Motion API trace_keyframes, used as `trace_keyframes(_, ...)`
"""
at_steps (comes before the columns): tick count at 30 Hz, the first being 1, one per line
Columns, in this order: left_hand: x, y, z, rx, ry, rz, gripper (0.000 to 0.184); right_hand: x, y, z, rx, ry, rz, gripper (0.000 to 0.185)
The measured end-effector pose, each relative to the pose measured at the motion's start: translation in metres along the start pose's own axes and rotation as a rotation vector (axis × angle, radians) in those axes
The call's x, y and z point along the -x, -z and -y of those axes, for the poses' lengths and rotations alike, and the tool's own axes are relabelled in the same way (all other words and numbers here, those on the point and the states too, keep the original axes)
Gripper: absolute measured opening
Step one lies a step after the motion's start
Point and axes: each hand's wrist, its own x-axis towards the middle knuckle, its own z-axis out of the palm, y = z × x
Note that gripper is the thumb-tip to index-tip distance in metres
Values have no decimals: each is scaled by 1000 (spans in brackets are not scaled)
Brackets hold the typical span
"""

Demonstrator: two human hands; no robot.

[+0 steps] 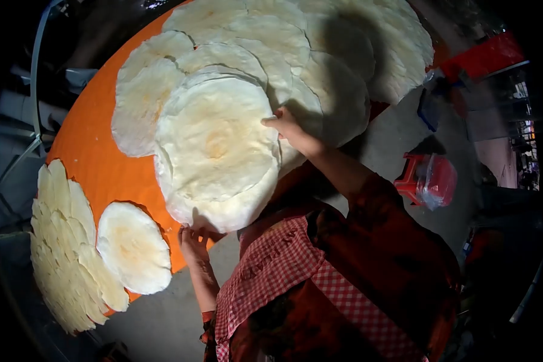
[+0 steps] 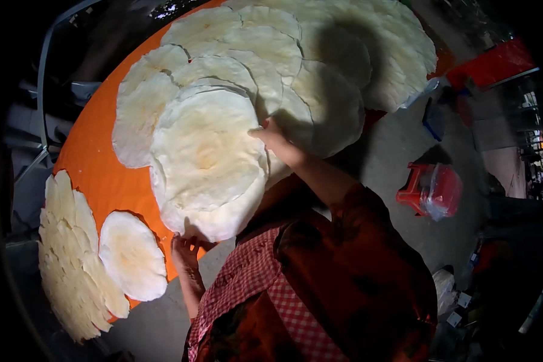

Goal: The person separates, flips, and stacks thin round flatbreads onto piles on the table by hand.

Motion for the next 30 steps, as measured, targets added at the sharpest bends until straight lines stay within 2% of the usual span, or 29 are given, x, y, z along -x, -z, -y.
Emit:
trace_keyframes(1,8,0,8,20,31,5,34,2,4,3,-126,-142,49,22)
trace_keyframes(4,23,-29,19,104,154,67,43,11,14,44,-235,-349,375,23)
trace_keyframes(5,15,-27,27,101,159,86,50,10,8,56,-159,-328,403,19)
trace_keyframes(8,34,-49,20,256,158,455,56,-2,-18,77,-222,-281,480,13)
trace_keyframes(11,25,-60,25,385,154,360,57,-21,-28,134,-267,-81,577,13)
trace_keyframes(12,19,-69,23,401,80,492,55,-29,-27,145,-330,-25,633,15)
trace_keyframes(13,26,-95,10,411,27,494,55,17,-8,186,-416,79,557,21)
trace_keyframes(14,23,-110,1,412,-10,522,55,18,12,197,-436,124,646,24)
trace_keyframes(15,23,-125,-11,399,-14,462,54,9,32,199,-383,97,588,30)
trace_keyframes(17,2,-120,-20,355,12,496,50,-23,107,137,-122,776,622,51)
trace_keyframes(18,-7,-116,-26,388,51,652,49,-47,145,100,38,744,498,46)
trace_keyframes(19,12,-118,-40,309,-32,560,48,-71,181,63,198,697,387,42)
trace_keyframes(21,34,-97,-45,181,-152,350,43,11,164,72,-105,-65,115,26)
trace_keyframes(23,5,-21,-10,-128,-454,-60,35,36,162,31,446,51,261,20)
trace_keyframes(24,16,11,-11,-114,-568,-211,31,63,132,36,520,-111,301,20)
trace_keyframes(25,16,56,-7,-246,-663,-488,29,90,101,41,603,-271,350,21)
trace_keyframes(26,13,105,-2,-272,-739,-718,29,93,82,20,385,-516,509,22)
trace_keyframes(27,14,153,-2,-337,-716,-941,33,107,44,35,408,-313,679,22)
trace_keyframes(28,7,208,3,-229,-662,-1012,41,122,-1,50,421,-110,841,23)
trace_keyframes(29,27,212,-25,-254,-507,-1128,49,119,-43,25,252,-3,862,21)
trace_keyframes(30,6,270,-15,-128,-434,-1050,61,130,-89,53,171,-195,986,18)
